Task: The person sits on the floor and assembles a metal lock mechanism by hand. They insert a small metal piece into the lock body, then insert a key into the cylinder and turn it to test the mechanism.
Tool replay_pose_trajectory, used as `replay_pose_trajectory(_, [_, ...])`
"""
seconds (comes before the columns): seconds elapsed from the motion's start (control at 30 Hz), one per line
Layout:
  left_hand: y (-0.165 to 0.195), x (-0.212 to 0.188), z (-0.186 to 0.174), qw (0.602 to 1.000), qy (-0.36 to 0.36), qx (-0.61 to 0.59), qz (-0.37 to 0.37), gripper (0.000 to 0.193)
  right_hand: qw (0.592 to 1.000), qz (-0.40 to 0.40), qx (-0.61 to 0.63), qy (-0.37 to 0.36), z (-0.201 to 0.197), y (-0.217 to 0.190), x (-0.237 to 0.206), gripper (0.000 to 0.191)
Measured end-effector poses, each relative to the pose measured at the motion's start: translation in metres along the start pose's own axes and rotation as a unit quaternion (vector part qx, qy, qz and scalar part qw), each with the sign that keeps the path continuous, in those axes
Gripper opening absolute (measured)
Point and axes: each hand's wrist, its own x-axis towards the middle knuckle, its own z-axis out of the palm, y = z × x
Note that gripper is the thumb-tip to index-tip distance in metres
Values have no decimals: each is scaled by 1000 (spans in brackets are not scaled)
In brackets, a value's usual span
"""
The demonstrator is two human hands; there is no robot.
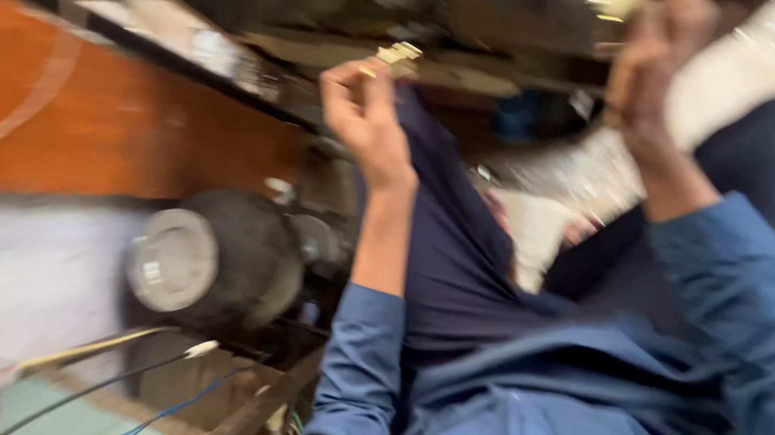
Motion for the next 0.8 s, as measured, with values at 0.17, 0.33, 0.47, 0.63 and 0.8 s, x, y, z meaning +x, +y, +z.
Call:
replay_pose_trajectory(0.17, [-5, -45, 15, 973, -37, -130, -186, 6, 942, 239, 232, -30, 12, -26, -75, 21])
replay_pose_trajectory(0.33, [-16, -95, 40, 955, -101, -100, -261, 10, 920, 308, 239, -28, 7, -54, -99, 31])
replay_pose_trajectory(0.47, [-28, -108, 50, 928, -95, -113, -343, 13, 924, 287, 249, -48, 4, -47, -93, 27])
replay_pose_trajectory(0.63, [-38, -115, 55, 929, -74, -126, -341, 17, 926, 310, 204, -67, 0, -41, -88, 23])
replay_pose_trajectory(0.8, [-39, -124, 58, 935, -73, -127, -324, 20, 932, 296, 197, -79, 0, -39, -87, 23])
